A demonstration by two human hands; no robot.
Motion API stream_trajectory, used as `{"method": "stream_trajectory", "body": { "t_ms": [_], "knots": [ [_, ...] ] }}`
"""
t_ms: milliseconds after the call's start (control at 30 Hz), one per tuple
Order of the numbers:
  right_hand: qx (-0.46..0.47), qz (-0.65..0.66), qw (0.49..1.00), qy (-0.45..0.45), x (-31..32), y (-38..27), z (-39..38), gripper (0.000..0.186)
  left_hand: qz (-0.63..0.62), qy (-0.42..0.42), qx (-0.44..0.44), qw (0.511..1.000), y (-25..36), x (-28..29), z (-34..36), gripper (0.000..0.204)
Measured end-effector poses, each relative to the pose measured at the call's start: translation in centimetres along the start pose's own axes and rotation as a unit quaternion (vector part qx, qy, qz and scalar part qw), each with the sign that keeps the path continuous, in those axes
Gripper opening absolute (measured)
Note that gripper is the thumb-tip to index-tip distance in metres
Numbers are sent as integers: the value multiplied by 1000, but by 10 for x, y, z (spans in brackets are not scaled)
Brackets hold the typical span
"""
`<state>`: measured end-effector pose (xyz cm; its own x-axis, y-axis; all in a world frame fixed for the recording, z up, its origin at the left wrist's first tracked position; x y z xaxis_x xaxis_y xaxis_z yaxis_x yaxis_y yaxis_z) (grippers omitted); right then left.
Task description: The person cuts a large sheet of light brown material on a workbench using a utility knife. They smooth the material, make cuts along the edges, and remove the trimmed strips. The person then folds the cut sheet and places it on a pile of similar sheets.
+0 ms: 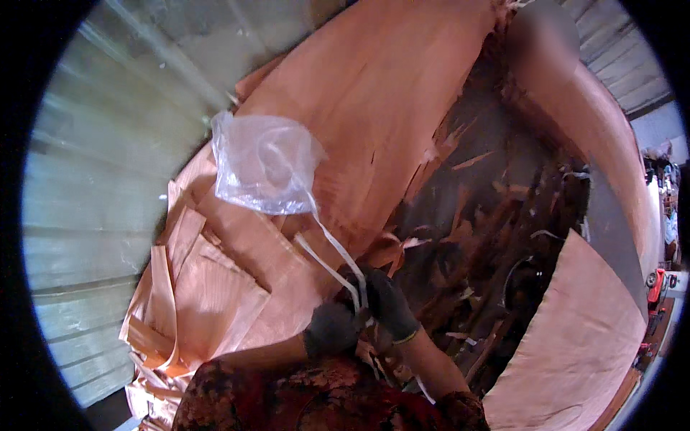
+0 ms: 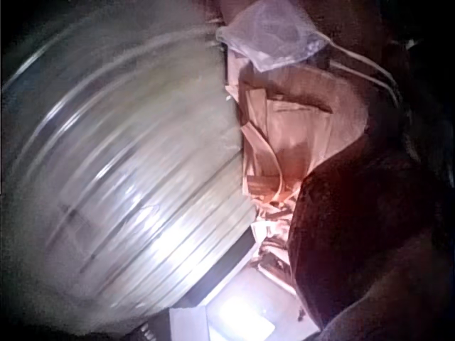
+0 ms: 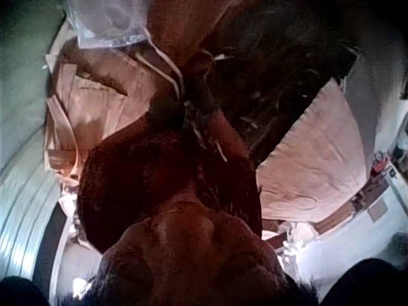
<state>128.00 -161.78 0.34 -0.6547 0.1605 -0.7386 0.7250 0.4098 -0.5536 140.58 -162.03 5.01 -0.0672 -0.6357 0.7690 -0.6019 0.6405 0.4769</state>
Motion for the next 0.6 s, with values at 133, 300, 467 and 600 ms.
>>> {"method": "stream_trajectory", "body": {
  "t_ms": [133,300,467,600],
  "knots": [
    [5,-28,999,31,-6,-46,-13,26,-37,-10,-33,999,20,20,-17,22],
    [100,-188,977,-26,31,-23,-55,35,18,-58,24,998,11,-36,-29,19],
    [82,90,991,56,17,-52,-75,33,-73,7,4,997,33,-24,-54,15],
    [79,97,987,103,80,-17,-115,25,-634,81,116,760,20,-3,-47,19]
  ]
}}
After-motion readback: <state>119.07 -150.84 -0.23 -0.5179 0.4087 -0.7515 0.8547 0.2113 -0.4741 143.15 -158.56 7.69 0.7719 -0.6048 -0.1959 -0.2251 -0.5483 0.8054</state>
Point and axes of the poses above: each hand's wrist, its own z-axis towards the middle knuckle, its own x-axis out of the back of the hand, y = z × x, the point moved 3 cm from there along z, towards the middle knuckle, and after that the axes turned 14 degrees about -y, right-handed, at the moved point
